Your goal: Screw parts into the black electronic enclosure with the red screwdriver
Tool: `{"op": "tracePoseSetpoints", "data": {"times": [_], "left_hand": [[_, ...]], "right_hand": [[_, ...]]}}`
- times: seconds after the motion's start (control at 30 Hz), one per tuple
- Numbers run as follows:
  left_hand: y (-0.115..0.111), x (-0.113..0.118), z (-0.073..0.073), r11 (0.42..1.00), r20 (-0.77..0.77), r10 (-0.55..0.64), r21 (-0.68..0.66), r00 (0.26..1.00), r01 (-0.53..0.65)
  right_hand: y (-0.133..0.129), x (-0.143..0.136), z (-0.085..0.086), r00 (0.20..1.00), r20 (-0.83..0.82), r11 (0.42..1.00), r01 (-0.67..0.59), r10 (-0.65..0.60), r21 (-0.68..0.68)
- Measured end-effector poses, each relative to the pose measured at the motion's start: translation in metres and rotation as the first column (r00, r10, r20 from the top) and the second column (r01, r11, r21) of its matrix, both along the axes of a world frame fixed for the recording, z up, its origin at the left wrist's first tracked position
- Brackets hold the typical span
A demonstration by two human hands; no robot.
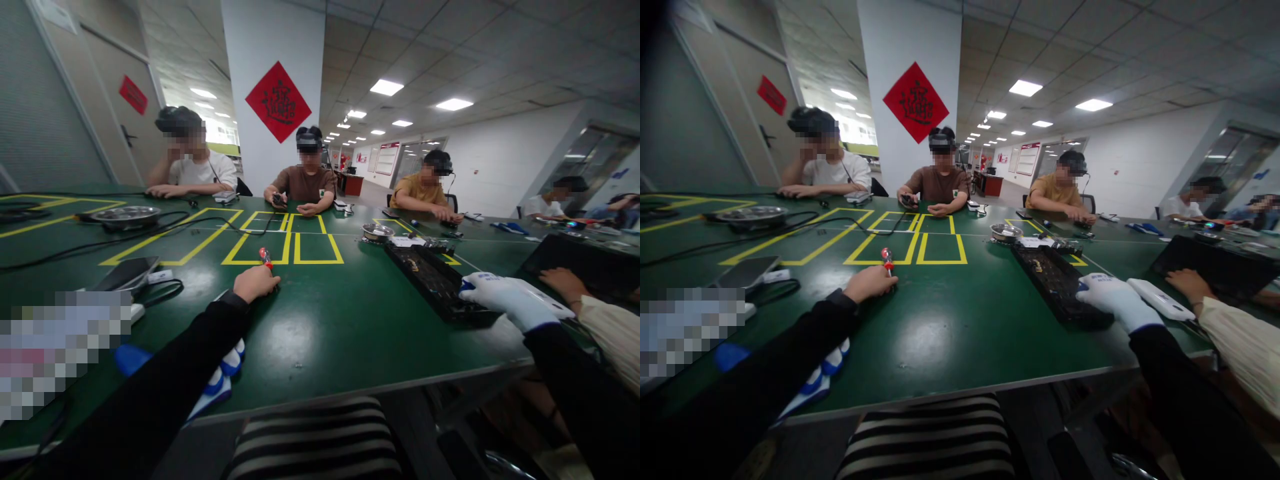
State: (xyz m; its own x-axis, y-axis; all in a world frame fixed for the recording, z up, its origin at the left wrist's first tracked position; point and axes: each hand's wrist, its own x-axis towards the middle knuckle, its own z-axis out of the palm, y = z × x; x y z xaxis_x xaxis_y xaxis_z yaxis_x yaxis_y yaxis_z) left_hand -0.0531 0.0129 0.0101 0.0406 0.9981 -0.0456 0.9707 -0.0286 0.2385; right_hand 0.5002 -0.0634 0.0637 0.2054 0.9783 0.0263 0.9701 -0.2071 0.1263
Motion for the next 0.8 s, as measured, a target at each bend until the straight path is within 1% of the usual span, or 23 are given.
{"op": "tracePoseSetpoints", "data": {"times": [0.07,0.13,0.3,0.37,0.5,0.57,0.7,0.8], "left_hand": [[0.001,-0.001,-0.001,1.0,-0.008,-0.001,0.01,1.0,0.001],[0.003,-0.001,-0.003,1.0,-0.014,-0.016,0.023,1.0,0.016],[0.004,-0.002,-0.005,1.0,-0.007,-0.018,0.02,1.0,0.018],[0.003,-0.002,-0.005,1.0,-0.004,-0.016,0.02,1.0,0.016],[0.002,-0.001,-0.003,1.0,-0.005,-0.006,0.012,1.0,0.006],[0.002,-0.001,-0.003,1.0,-0.005,-0.004,0.014,1.0,0.004],[0.002,-0.001,-0.002,1.0,-0.003,-0.009,0.009,1.0,0.009],[0.003,-0.001,-0.003,1.0,-0.001,0.002,-0.001,1.0,-0.002]], "right_hand": [[0.003,-0.002,0.007,0.999,-0.028,0.998,0.021,-0.022,-0.052],[0.004,-0.006,0.009,0.997,-0.052,0.995,0.044,-0.049,-0.092],[0.001,-0.01,-0.002,0.989,-0.074,0.985,0.113,-0.124,-0.132],[-0.002,-0.012,-0.007,0.991,-0.067,0.988,0.111,-0.119,-0.105],[-0.012,-0.019,-0.011,0.993,0.033,0.993,0.113,-0.112,-0.036],[-0.015,-0.023,-0.01,0.991,0.068,0.992,0.12,-0.117,-0.045],[-0.016,-0.023,-0.009,0.992,0.1,0.993,0.09,-0.082,-0.075],[-0.013,-0.016,-0.01,0.994,0.106,0.995,0.008,0.002,-0.096]]}}
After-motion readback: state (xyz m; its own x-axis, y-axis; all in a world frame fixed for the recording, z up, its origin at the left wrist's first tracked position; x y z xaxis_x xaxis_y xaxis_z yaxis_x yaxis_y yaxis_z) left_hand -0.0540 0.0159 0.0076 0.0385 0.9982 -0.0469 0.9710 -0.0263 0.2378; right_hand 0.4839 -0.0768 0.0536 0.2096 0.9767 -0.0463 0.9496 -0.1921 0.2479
